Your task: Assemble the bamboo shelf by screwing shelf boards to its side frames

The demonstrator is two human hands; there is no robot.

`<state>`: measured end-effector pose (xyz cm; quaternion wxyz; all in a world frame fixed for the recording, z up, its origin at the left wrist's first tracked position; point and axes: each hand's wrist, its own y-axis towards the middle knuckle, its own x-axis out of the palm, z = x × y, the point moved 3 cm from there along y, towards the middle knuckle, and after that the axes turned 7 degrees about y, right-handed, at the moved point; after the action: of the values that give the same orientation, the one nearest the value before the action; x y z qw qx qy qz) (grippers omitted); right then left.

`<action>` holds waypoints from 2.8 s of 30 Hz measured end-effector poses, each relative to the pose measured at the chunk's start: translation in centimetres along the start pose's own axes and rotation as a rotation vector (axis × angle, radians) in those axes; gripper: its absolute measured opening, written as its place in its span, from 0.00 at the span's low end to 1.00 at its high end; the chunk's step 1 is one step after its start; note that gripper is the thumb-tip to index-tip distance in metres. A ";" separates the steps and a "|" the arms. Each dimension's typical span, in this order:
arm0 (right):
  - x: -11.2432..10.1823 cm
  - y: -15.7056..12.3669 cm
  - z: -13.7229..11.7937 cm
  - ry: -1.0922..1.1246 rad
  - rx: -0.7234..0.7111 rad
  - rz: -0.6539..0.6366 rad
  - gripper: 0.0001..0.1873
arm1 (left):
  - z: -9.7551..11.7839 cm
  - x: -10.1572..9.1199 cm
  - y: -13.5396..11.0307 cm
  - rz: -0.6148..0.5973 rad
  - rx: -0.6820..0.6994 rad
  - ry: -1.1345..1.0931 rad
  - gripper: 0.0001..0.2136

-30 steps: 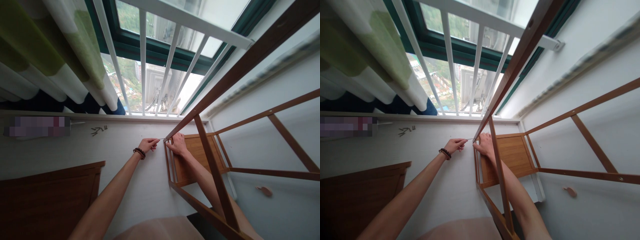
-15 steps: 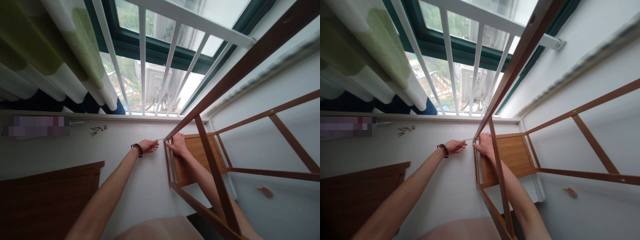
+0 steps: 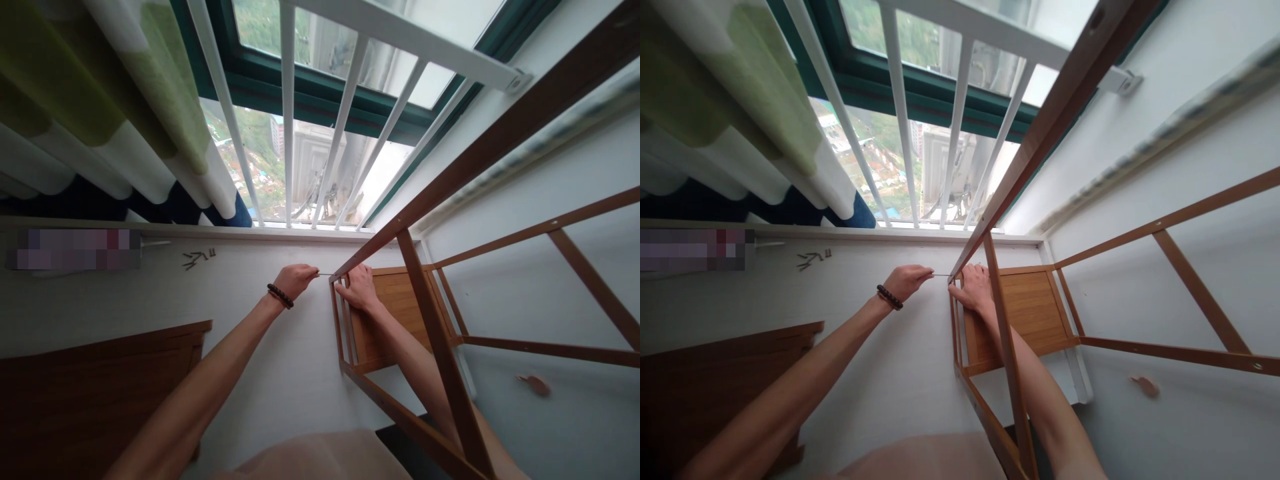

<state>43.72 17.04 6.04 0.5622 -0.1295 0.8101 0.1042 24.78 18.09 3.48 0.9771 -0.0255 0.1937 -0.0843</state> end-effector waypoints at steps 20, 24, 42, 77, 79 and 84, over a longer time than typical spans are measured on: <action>0.1 0.3 0.2 0.063 0.052 0.035 0.11 | -0.5 2.8 -2.2 -0.001 -0.399 -0.713 0.20; 0.0 0.5 0.2 0.101 0.072 0.037 0.11 | -0.7 2.2 -1.9 -0.094 -0.392 -0.700 0.22; 0.1 0.5 0.2 0.117 0.094 0.017 0.11 | -1.2 1.8 -1.3 -0.085 -0.126 0.072 0.11; -0.2 0.6 0.0 0.094 0.103 0.017 0.09 | -0.5 1.4 1.4 -0.316 -0.123 -0.121 0.12; -0.2 0.7 0.1 0.093 0.104 0.018 0.09 | 0.0 1.1 0.9 -0.219 0.038 0.097 0.09; -0.4 0.7 0.0 0.085 0.098 0.034 0.09 | 0.2 2.1 -1.2 -0.079 0.077 0.155 0.12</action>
<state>43.64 17.76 6.38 0.5313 -0.0925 0.8393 0.0682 26.62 16.55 3.00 0.9553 0.0110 0.2644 -0.1317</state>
